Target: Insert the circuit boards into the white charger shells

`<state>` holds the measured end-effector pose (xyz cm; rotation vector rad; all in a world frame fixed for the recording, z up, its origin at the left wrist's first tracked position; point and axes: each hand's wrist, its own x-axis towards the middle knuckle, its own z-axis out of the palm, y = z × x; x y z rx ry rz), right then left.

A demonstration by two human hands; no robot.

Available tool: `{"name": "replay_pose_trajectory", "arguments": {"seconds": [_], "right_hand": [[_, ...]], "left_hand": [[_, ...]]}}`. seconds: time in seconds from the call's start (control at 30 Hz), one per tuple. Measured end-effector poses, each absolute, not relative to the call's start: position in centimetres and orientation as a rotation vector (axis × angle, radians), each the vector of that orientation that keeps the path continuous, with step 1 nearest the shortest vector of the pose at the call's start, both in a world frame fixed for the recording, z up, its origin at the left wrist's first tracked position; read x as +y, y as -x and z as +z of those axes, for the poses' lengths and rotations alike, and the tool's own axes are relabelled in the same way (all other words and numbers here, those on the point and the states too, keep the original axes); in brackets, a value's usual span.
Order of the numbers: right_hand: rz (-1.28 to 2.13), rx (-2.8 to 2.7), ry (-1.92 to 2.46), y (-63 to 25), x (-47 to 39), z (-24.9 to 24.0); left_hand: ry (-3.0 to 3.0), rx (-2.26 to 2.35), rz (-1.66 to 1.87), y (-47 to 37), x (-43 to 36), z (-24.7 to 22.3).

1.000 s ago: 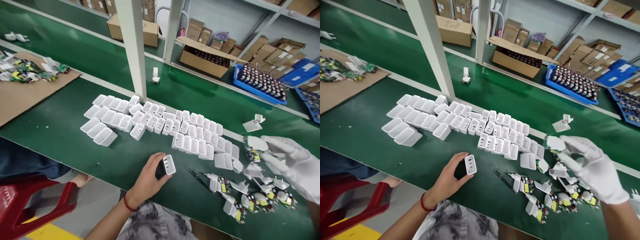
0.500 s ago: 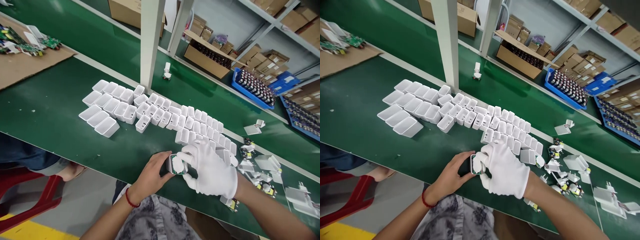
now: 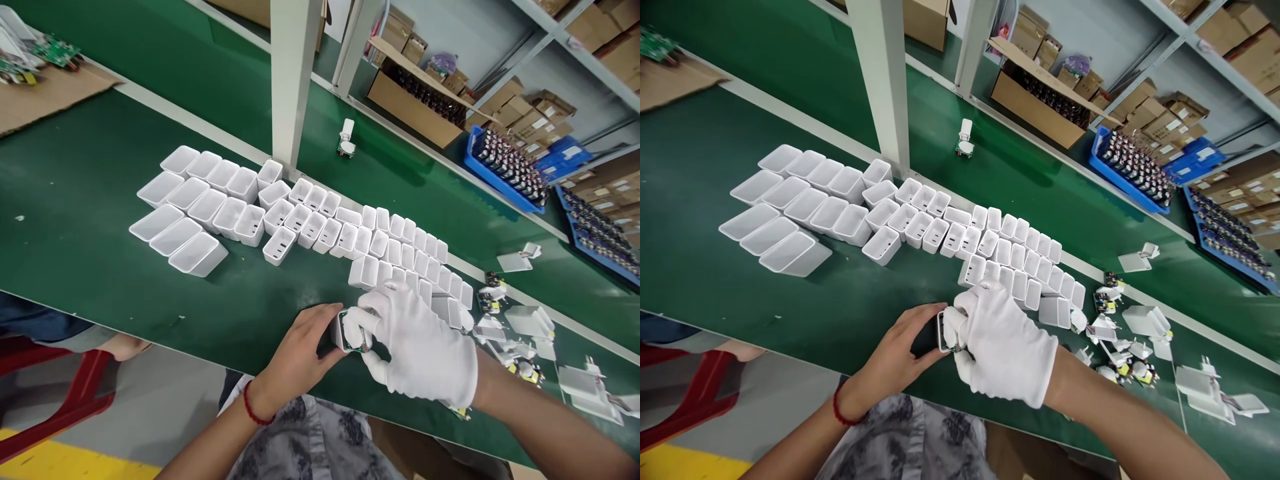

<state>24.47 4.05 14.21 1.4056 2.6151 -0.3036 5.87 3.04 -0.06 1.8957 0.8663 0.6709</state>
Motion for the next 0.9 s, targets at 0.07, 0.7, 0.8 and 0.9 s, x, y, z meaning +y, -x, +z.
{"name": "replay_pose_trajectory", "arguments": {"seconds": [0.07,0.7,0.8,0.9], "right_hand": [[-0.33,2.626,-1.418,-24.7,4.0,14.0],[-0.4,2.644,-1.404,-24.9,3.9,12.9],[-0.372,2.621,-1.36,-24.7,3.9,13.1],[-0.274,2.609,-1.298,-24.4,3.7,13.2]], "left_hand": [[-1.896,0.864,0.668,-5.9,3.1,0.0],[-1.896,0.852,0.641,-5.8,3.2,0.0],[-1.898,0.852,0.644,-5.8,3.3,0.0],[-1.908,0.851,0.648,-5.9,3.3,0.1]]}}
